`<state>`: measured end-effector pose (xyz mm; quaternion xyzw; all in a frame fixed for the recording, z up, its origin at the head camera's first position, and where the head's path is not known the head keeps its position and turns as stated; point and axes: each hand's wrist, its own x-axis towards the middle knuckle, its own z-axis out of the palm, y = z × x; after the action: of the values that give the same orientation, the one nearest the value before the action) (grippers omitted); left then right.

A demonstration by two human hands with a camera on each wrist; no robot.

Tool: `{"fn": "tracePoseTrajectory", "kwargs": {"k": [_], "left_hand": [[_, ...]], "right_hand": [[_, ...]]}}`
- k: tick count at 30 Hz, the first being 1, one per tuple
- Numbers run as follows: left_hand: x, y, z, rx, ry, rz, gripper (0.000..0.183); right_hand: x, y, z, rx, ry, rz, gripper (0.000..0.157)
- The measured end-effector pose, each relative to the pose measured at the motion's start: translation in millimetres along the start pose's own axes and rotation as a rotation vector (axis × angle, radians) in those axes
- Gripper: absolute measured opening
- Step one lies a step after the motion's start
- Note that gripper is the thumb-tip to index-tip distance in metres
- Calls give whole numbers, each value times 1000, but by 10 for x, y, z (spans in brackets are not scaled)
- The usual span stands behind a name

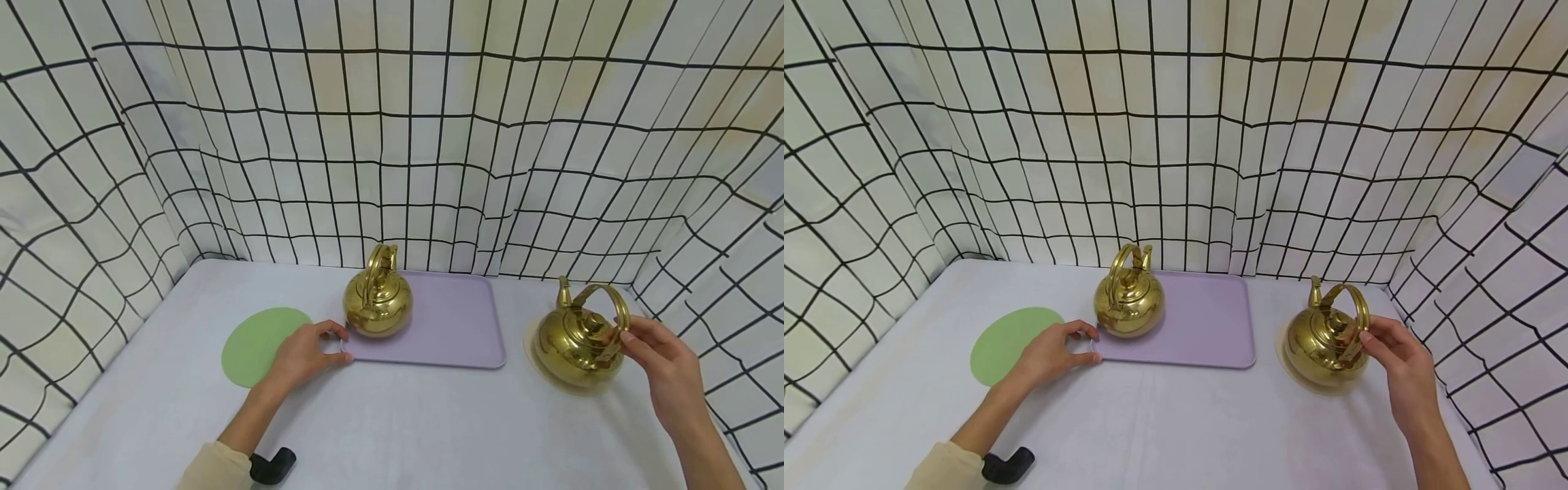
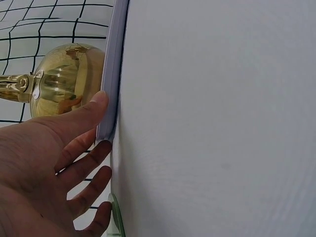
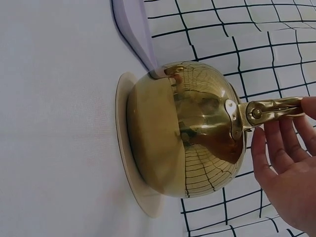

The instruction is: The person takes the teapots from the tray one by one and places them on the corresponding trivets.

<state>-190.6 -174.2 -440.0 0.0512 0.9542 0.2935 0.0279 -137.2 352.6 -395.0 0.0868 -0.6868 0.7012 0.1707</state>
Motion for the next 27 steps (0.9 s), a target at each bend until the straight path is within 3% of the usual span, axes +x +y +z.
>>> {"fn": "tracePoseTrajectory", "kwargs": {"k": [7,14,21,27], "left_hand": [[4,11,-7,-2,2,9,30],[0,24,-18,-10,2,4,30],[6,4,7,-1,2,15,30],[-13,10,9,-4,-2,2,30]], "right_hand": [[15,-1,25,-44,33,-34,26],[45,-71,106,-227,135,3,30],[79,-98,226,-553,299,-35,43],[90,-88,251,-614,388,-122,50]]}}
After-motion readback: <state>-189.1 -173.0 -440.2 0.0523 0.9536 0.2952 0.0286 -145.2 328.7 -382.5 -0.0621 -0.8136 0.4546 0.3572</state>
